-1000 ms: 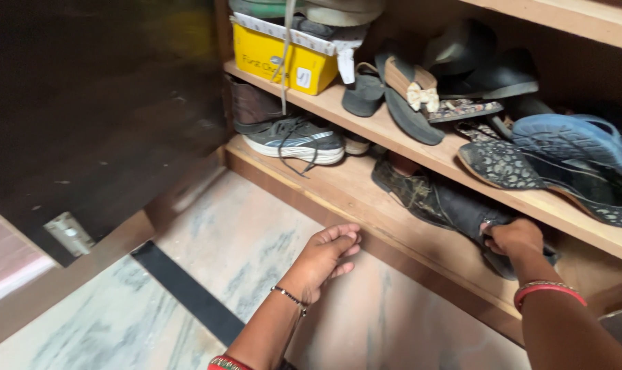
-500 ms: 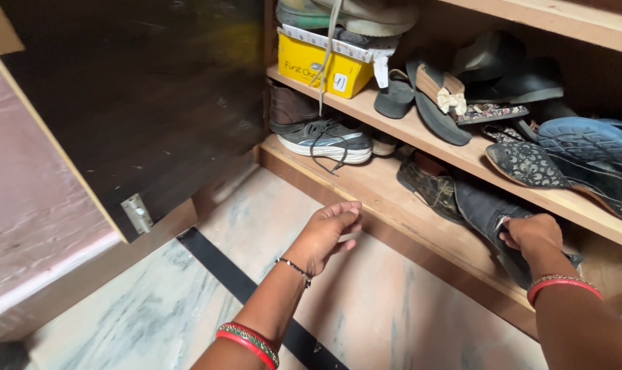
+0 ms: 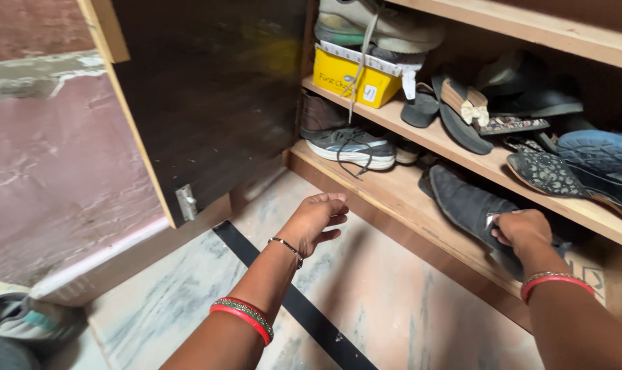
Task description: The person removes various pairs of shoes and sandals from a wooden shoe rack and places them on the floor. They also handle a plastic bag containing shoes, placing it on the floor. The task involves repeatedly reaching into the rack, picking up footwear, and setting it down in a pile.
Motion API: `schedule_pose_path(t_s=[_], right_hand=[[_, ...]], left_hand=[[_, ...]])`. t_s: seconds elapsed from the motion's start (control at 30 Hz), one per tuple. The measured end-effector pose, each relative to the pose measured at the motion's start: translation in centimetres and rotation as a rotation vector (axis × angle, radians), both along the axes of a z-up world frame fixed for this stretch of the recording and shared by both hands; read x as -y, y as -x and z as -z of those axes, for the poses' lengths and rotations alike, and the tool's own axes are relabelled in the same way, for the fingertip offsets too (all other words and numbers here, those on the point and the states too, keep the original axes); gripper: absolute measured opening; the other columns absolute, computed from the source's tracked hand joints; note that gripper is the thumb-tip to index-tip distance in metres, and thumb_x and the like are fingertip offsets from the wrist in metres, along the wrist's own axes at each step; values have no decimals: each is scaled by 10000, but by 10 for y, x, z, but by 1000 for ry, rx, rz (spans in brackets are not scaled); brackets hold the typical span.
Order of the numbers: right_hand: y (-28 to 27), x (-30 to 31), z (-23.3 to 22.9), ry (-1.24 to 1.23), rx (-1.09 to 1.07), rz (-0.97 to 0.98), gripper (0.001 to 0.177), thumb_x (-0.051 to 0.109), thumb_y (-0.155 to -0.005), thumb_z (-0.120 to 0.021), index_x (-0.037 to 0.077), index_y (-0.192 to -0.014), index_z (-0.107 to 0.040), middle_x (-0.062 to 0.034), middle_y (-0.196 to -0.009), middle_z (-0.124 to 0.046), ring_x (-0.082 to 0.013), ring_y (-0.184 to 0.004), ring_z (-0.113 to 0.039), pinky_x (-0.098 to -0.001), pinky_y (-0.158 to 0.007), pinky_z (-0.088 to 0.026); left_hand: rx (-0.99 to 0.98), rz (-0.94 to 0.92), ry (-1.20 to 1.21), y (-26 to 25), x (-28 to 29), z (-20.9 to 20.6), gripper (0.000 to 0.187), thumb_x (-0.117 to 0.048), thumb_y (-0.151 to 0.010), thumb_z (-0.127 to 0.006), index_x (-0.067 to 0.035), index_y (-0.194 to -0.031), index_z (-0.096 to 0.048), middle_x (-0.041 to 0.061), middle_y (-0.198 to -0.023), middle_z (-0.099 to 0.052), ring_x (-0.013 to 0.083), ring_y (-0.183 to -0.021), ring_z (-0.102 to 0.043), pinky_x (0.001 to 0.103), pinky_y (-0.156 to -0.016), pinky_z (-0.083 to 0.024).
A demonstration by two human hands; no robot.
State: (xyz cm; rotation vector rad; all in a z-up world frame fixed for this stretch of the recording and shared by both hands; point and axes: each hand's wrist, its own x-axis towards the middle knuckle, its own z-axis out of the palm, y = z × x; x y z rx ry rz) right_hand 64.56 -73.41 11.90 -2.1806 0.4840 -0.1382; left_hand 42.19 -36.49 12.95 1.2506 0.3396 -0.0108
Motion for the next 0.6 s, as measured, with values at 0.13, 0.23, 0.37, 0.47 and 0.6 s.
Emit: schedule_pose_path(t_s=[0.13,0.23,0.37,0.47,0.6], right_hand=[[1,-28,0,-18,-25,-106,159,79,-920,-755,-74,-939,-712,-126,-870,-729,-186,-658,-707,-277,-544,-566],[8,-51,0,9,-17,-170,166,87,-917,-760,-63,-967,-710,-111,-865,-726,-176,-651,-703,-278,-546,-560],[17,-82,-3,61,-29,-287,236,83,-906,-768,-39,-1086,-676,-120,-851,-734,-181,-647,-709,-283,-525,-550],[22,-105,-3,103,-43,-378,276,82,-899,-771,-23,-1134,-670,-104,-855,-738,-178,-655,-713,-284,-533,-543],[31,-128,0,139,-31,-569,277,69,-876,-780,-11,-1124,-689,-75,-884,-735,-144,-676,-708,-295,-593,-559]], left_hand=[[-62,-52,3,5,-19,3,219,-241,-940,-633,-152,-1138,-664,0,-1057,-700,145,-981,-665,389,-856,-546],[-101,-123,31,7,-33,8,231,-249,-948,-629,-144,-1148,-674,23,-1074,-714,166,-985,-669,401,-864,-541],[-161,-230,88,12,-48,20,253,-250,-959,-615,-117,-1161,-690,52,-1101,-734,189,-998,-686,407,-873,-538],[-202,-272,92,13,-54,30,248,-243,-959,-614,-105,-1151,-690,60,-1094,-735,201,-990,-688,409,-869,-539],[-226,-305,27,12,-60,44,200,-200,-930,-638,-92,-1090,-692,63,-1039,-733,206,-937,-689,414,-843,-540]])
